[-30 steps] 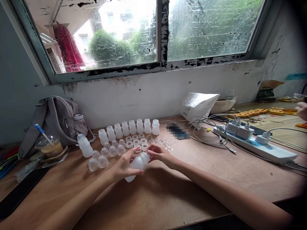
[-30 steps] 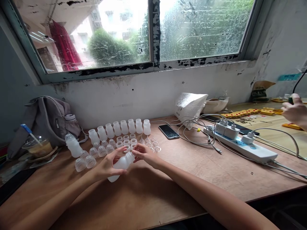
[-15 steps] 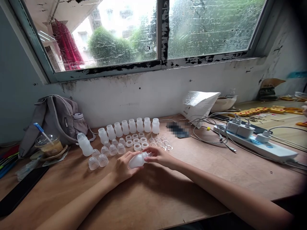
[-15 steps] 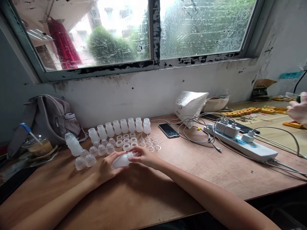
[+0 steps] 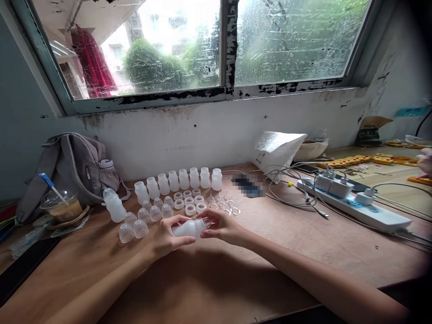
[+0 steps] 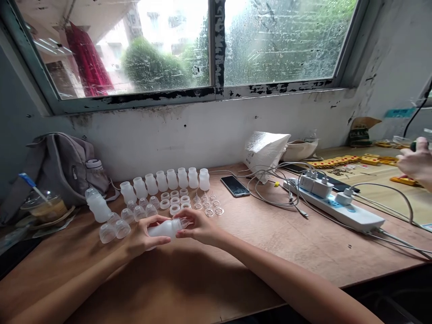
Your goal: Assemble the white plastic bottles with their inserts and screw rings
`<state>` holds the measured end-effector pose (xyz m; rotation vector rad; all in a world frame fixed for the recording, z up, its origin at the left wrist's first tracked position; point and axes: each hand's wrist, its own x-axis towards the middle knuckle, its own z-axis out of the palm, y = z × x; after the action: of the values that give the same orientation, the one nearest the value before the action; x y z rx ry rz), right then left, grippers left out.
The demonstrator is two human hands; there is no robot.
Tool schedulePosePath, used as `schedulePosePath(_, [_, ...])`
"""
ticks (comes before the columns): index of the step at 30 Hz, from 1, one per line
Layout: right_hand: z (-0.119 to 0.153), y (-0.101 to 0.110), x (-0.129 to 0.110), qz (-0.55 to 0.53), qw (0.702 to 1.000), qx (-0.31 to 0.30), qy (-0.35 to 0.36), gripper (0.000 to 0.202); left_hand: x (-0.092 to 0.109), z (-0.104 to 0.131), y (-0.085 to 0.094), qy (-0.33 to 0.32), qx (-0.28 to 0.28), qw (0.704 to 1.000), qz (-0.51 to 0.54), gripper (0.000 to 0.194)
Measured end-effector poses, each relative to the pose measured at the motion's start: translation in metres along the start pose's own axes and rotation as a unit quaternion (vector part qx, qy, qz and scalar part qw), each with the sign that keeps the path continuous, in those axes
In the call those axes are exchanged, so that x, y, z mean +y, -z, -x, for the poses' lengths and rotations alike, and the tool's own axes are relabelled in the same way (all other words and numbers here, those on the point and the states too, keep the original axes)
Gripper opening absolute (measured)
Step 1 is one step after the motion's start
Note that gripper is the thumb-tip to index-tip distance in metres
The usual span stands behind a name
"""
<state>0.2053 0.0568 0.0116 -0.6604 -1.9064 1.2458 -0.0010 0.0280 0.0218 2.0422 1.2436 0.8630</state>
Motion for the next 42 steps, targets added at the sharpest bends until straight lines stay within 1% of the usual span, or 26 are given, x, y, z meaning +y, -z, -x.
schedulePosePath(2, [0.000,-0.002,-0.004,0.004,1.000,0.013,-0.003,0.043,0.004,-0.001,0.002,0.021,-0.024,0.999,0.017,0.047])
schedulePosePath(4, [0.000,-0.004,-0.004,0.009,0.998,0.027,-0.058,0.039,0.007,-0.001,0.000,0.014,-0.024,1.000,0.005,0.046])
schedulePosePath(5, [-0.001,-0.004,-0.003,0.018,0.995,0.029,-0.097,0.042,0.009,0.000,-0.002,-0.001,-0.015,1.000,-0.011,0.047])
schedulePosePath(7, [-0.003,-0.002,-0.001,0.049,0.984,0.015,-0.169,0.058,0.010,0.001,-0.007,-0.042,0.010,0.998,-0.047,0.047])
schedulePosePath(8, [-0.004,0.001,-0.001,0.064,0.980,0.005,-0.190,0.064,0.010,0.001,-0.009,-0.058,0.023,0.996,-0.060,0.047])
schedulePosePath(9, [-0.005,0.004,-0.002,0.073,0.978,-0.005,-0.198,0.065,0.010,0.001,-0.010,-0.066,0.031,0.995,-0.069,0.047])
schedulePosePath(10, [-0.006,0.008,-0.003,0.071,0.979,-0.012,-0.191,0.062,0.009,0.000,-0.010,-0.067,0.035,0.994,-0.075,0.046])
schedulePosePath(12, [-0.008,0.017,-0.007,0.042,0.988,-0.031,-0.142,0.044,0.007,-0.001,-0.007,-0.054,0.040,0.994,-0.085,0.045])
schedulePosePath(14, [-0.009,0.023,-0.008,0.024,0.994,-0.047,-0.099,0.043,0.005,-0.003,-0.003,-0.041,0.041,0.994,-0.090,0.045])
schedulePosePath(16, [-0.009,0.026,-0.007,0.054,0.992,-0.048,-0.106,0.037,0.005,-0.003,0.000,-0.041,0.039,0.994,-0.090,0.045])
schedulePosePath(17, [-0.009,0.027,-0.005,0.083,0.988,-0.042,-0.120,0.036,0.005,-0.003,0.001,-0.044,0.038,0.994,-0.088,0.045])
schedulePosePath(18, [-0.009,0.027,-0.004,0.110,0.985,-0.033,-0.131,0.040,0.005,-0.003,0.000,-0.049,0.038,0.994,-0.086,0.045])
schedulePosePath(20, [-0.008,0.027,-0.002,0.134,0.982,-0.017,-0.128,0.042,0.005,-0.003,0.000,-0.051,0.038,0.995,-0.079,0.045])
schedulePosePath(22, [-0.008,0.026,-0.003,0.108,0.990,-0.008,-0.093,0.035,0.005,-0.003,-0.001,-0.038,0.036,0.996,-0.073,0.044])
schedulePosePath(24, [-0.007,0.024,-0.003,0.072,0.996,-0.022,-0.057,0.040,0.004,-0.004,0.000,-0.017,0.033,0.997,-0.061,0.044])
schedulePosePath(25, [-0.007,0.022,-0.003,0.061,0.996,-0.034,-0.048,0.043,0.003,-0.004,0.000,-0.007,0.032,0.998,-0.053,0.043])
schedulePosePath(27, [-0.008,0.018,0.000,0.060,0.995,-0.050,-0.062,0.038,0.000,-0.005,0.000,-0.004,0.034,0.998,-0.051,0.044])
schedulePosePath(28, [-0.009,0.016,0.003,0.071,0.993,-0.047,-0.084,0.033,0.000,-0.005,0.000,-0.011,0.037,0.997,-0.061,0.044])
schedulePosePath(30, [-0.010,0.012,0.008,0.104,0.987,-0.021,-0.122,0.039,-0.001,-0.005,-0.001,-0.032,0.044,0.994,-0.093,0.046])
schedulePosePath(32, [-0.009,0.010,0.009,0.111,0.987,-0.004,-0.119,0.039,-0.001,-0.004,-0.002,-0.050,0.046,0.991,-0.117,0.047])
schedulePosePath(34, [-0.007,0.010,0.007,0.088,0.992,-0.020,-0.091,0.035,0.000,-0.004,-0.002,-0.054,0.040,0.990,-0.125,0.046])
schedulePosePath(35, [-0.006,0.010,0.006,0.076,0.993,-0.036,-0.081,0.038,0.000,-0.004,-0.002,-0.055,0.037,0.990,-0.128,0.046])
schedulePosePath(38, [-0.004,0.011,0.005,0.070,0.991,-0.069,-0.090,0.043,-0.003,-0.003,-0.003,-0.069,0.031,0.986,-0.146,0.045])
schedulePosePath(40, [-0.003,0.009,0.007,0.081,0.989,-0.074,-0.103,0.041,-0.007,-0.003,-0.005,-0.096,0.028,0.981,-0.168,0.044])
schedulePosePath(42, [-0.002,0.007,0.007,0.114,0.987,-0.064,-0.091,0.037,-0.012,-0.002,-0.009,-0.126,0.031,0.972,-0.195,0.042])
